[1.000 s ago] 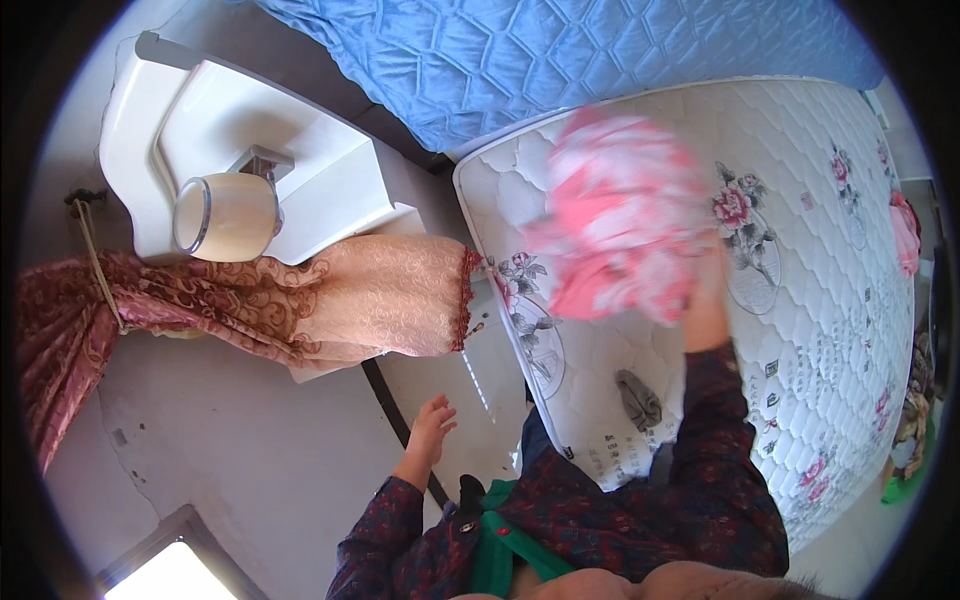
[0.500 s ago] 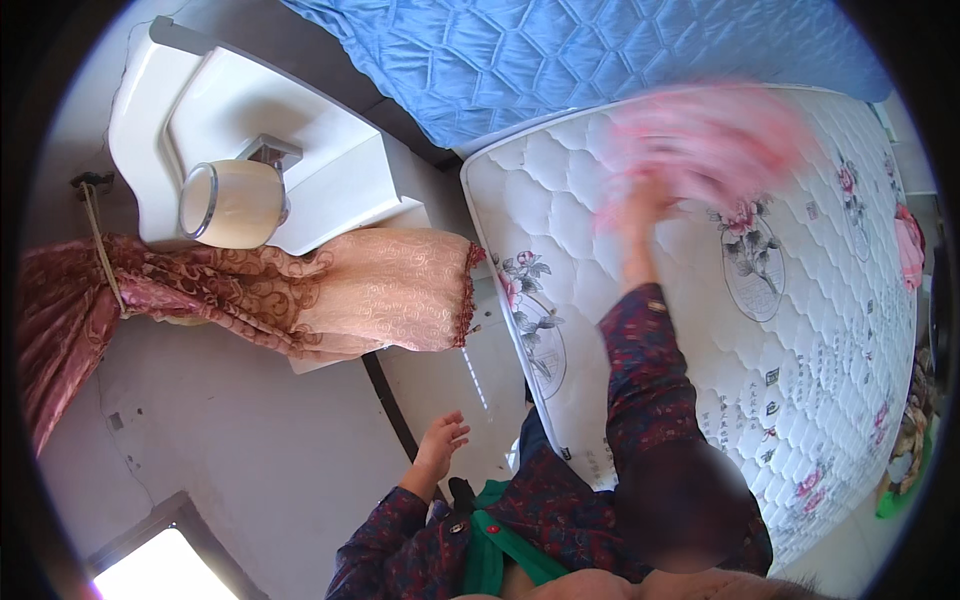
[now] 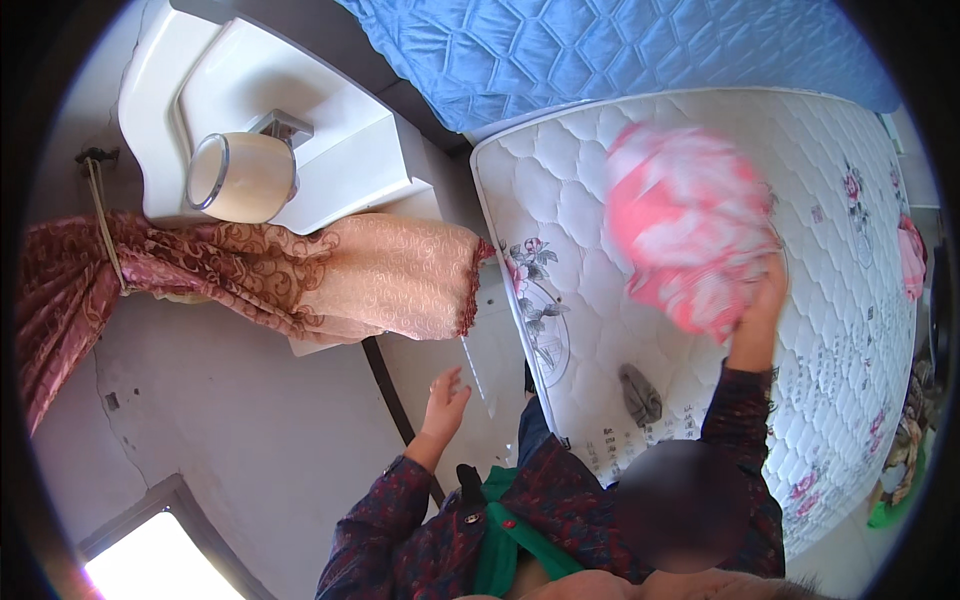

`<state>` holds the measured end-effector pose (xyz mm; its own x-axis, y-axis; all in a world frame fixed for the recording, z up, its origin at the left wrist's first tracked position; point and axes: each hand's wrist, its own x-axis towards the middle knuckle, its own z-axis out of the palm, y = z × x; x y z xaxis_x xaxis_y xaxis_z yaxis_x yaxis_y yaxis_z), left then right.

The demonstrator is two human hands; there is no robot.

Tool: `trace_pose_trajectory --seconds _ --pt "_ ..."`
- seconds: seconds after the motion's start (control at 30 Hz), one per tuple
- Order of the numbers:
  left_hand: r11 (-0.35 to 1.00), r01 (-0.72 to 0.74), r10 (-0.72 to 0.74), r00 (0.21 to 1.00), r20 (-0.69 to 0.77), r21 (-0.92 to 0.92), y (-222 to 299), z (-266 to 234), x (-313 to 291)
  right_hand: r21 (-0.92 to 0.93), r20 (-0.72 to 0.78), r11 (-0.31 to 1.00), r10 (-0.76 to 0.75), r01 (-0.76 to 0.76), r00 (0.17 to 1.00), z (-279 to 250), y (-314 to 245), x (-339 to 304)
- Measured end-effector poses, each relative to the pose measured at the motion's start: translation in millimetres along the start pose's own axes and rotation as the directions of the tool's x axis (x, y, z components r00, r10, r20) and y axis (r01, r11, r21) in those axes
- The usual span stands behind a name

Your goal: The person wipes a mattress with a pink cloth and then uses a grey cloth to wipe the mattress surface. The person moves around the bed, wiping different sections of the mattress.

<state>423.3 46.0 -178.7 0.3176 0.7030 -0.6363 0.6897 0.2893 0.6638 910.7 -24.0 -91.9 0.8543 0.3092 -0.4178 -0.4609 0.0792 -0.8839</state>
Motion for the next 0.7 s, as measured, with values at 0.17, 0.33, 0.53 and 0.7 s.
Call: trace_pose_trajectory --seconds 0.17,0.33,0.53,0.7 --pt "0.559 -0.304 0.508 0.861 -0.03 0.772 66 12 64 0.369 0.015 0.841 -0.431 0.396 0.902 0 -30 42" --pt "0.26 -0.127 0.337 0.941 0.034 0.957 92 22 123 -0.327 0.189 0.826 -0.42 0.46 0.888 53 104 70" --pt "0.26 -0.193 0.362 0.928 0.09 0.946 69 7 154 -0.776 0.459 0.609 0.724 -0.165 0.515 12 261 -72" --pt "0.26 -0.33 0.324 0.915 0.24 0.907 56 -25 137 -0.102 0.533 0.664 0.665 -0.74 0.523 11 182 -90"
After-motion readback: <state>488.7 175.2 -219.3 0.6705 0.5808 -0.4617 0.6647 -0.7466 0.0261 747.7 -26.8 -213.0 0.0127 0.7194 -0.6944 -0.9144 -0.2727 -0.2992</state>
